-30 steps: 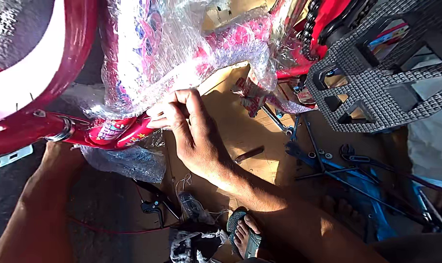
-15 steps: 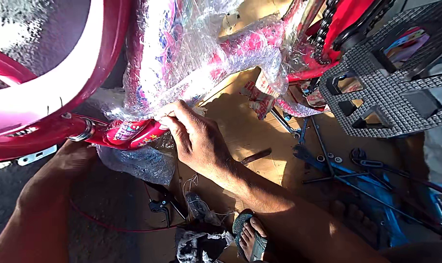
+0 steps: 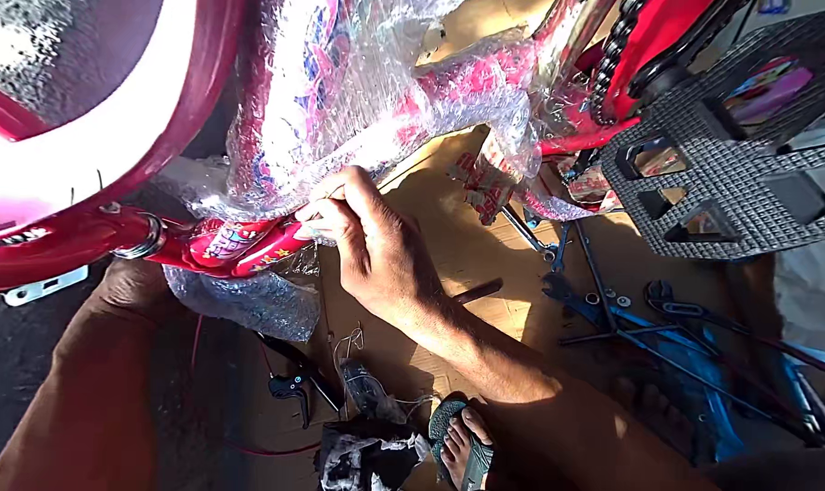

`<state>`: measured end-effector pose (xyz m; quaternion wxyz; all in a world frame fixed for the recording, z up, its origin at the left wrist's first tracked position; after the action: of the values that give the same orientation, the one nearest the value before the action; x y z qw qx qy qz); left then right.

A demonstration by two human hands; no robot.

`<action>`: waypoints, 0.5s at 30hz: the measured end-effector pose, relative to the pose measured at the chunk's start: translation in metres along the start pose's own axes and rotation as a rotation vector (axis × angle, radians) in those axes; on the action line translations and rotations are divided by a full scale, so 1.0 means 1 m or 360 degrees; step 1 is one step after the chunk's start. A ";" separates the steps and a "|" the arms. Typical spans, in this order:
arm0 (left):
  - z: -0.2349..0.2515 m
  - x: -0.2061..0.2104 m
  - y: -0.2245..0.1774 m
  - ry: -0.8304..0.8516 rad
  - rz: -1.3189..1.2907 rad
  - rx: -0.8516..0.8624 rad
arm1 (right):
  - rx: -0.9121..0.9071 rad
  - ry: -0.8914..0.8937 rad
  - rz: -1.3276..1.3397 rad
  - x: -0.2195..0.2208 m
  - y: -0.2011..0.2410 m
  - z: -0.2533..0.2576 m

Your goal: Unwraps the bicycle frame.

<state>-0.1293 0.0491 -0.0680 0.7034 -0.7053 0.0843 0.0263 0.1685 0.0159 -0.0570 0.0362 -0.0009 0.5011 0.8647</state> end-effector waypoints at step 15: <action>-0.056 -0.032 0.042 -0.0517 0.0947 0.0062 | 0.0300 -0.0257 0.0377 -0.065 0.018 0.010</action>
<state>-0.1720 -0.0042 -0.1036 0.6825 -0.6229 0.1737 0.3407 0.2321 0.0117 -0.0343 -0.0258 0.1309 0.5719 0.8094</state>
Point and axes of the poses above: each hand's wrist, its own z-axis towards the middle knuckle, its own x-axis out of the palm, y = z × x, the point moved 3 cm from there along z, towards the middle knuckle, and after that the axes turned 4 degrees about x, right-handed, at the moved point
